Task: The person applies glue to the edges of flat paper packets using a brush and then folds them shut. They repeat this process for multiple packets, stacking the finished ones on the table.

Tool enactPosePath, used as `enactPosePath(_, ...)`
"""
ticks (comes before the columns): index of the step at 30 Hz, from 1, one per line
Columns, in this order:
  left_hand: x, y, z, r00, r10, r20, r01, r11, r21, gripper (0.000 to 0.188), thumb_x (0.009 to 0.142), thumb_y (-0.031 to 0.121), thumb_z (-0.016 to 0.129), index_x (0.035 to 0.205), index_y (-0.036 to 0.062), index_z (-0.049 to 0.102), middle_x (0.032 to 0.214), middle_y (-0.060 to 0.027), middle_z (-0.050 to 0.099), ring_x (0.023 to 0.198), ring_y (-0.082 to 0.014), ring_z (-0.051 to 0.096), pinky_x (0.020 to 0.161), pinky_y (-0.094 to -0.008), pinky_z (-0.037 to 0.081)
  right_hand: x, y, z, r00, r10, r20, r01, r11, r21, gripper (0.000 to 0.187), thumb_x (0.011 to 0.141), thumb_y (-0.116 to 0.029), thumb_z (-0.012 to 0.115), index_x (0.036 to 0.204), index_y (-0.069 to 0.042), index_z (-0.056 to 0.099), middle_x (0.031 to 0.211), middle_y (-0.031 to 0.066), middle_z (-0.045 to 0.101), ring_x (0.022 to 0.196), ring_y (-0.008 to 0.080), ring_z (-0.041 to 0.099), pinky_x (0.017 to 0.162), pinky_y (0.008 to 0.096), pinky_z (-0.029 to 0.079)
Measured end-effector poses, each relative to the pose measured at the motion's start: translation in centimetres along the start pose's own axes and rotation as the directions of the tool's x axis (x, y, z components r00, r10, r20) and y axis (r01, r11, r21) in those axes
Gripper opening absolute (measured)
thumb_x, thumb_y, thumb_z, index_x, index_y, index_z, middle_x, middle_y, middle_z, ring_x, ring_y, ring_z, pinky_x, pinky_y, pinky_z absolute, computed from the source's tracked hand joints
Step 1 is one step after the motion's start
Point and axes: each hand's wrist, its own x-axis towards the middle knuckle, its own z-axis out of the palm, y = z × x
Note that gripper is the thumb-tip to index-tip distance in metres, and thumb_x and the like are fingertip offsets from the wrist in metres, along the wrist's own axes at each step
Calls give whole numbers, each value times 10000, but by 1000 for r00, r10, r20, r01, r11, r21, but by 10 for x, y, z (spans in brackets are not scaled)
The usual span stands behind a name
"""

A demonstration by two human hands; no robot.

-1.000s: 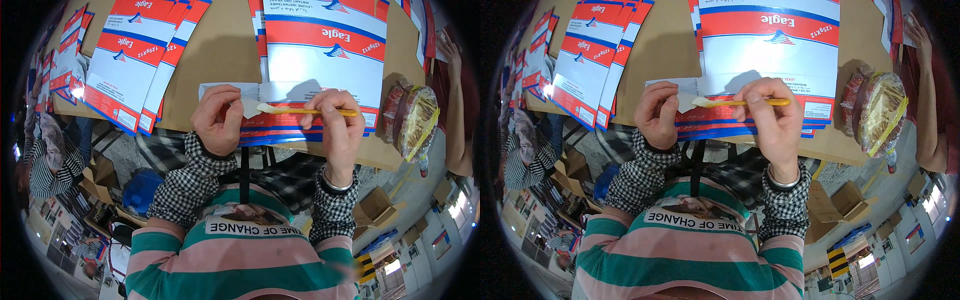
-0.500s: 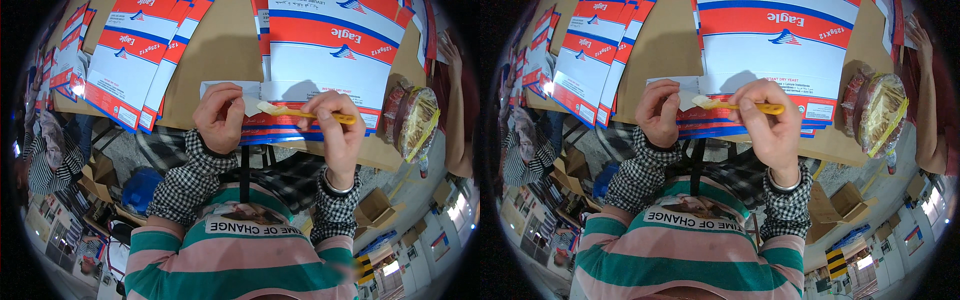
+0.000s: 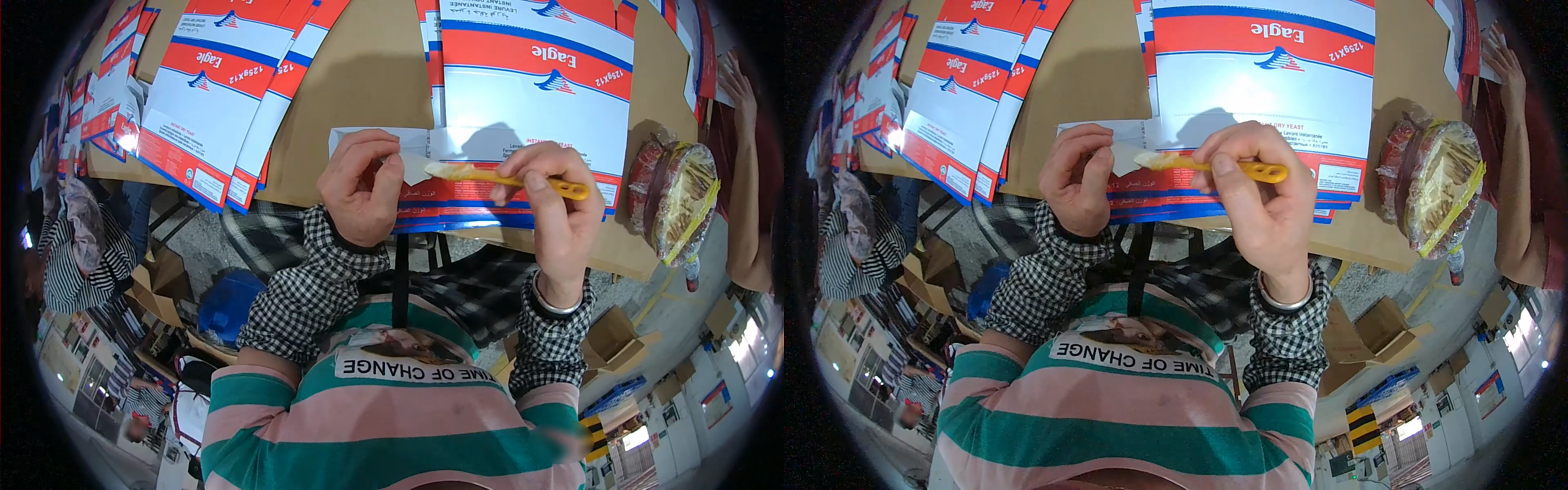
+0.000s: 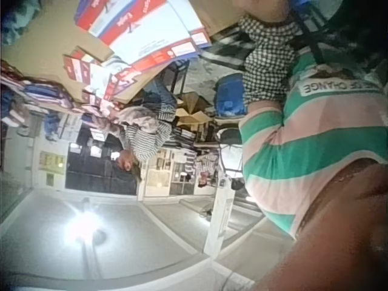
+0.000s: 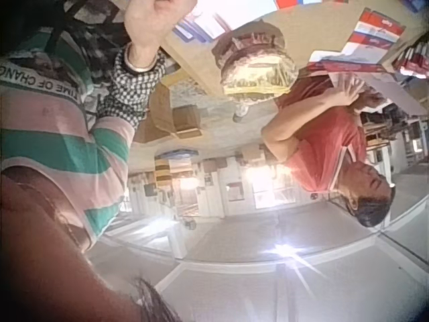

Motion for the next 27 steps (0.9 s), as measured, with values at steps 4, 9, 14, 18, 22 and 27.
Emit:
enactPosePath(4, 2, -5, 0, 998, 64, -27, -64, 998, 16, 89, 797, -28, 582, 876, -58, 608, 951, -123, 605, 717, -120, 569, 603, -220, 460, -2, -1, -5, 999, -31, -20, 31, 999, 7, 43, 890, 25, 468, 884, 28, 510, 907, 126, 587, 712, 121, 582, 660, 232, 488)
enactPosePath(9, 1, -1, 2, 999, -2, -53, 0, 999, -37, 77, 789, -27, 594, 861, -50, 613, 923, -113, 613, 689, -114, 570, 587, -217, 456, 0, 0, 2, 1000, 6, -12, -6, 1000, 28, 51, 889, 30, 464, 871, 29, 512, 889, 119, 591, 703, 117, 581, 649, 229, 486)
enactPosePath(14, 3, 0, 2, 999, 28, -46, -28, 1000, -7, 80, 789, -31, 592, 863, -56, 612, 926, -119, 610, 708, -119, 571, 598, -220, 456, 4, -2, 1, 996, -14, -93, 18, 999, 42, 51, 891, 10, 469, 870, 28, 512, 875, 110, 599, 691, 107, 577, 633, 230, 478)
enactPosePath(18, 1, -2, 2, 998, 28, -52, -29, 999, -19, 83, 790, -29, 592, 865, -56, 612, 927, -119, 609, 726, -125, 573, 612, -224, 458, 5, 1, -3, 999, 6, -38, -5, 1000, 15, 62, 898, -3, 470, 878, 29, 519, 869, 124, 603, 693, 120, 586, 628, 233, 490)
enactPosePath(22, 2, -1, 3, 998, 25, -57, -26, 999, -18, 85, 792, -23, 593, 867, -56, 613, 929, -124, 610, 739, -137, 578, 623, -229, 464, 7, 6, -2, 991, 16, -129, -5, 997, 81, 74, 907, -12, 474, 886, 33, 528, 863, 134, 611, 683, 128, 594, 612, 234, 502)
enactPosePath(27, 2, 2, 0, 1000, 27, -4, -27, 1000, 12, 118, 805, -28, 552, 900, -74, 605, 1005, -152, 594, 834, -152, 572, 717, -238, 465, 10, 11, -2, 978, 87, -192, -69, 992, 102, 92, 917, -40, 496, 891, 39, 537, 824, 131, 626, 648, 132, 603, 585, 240, 503)
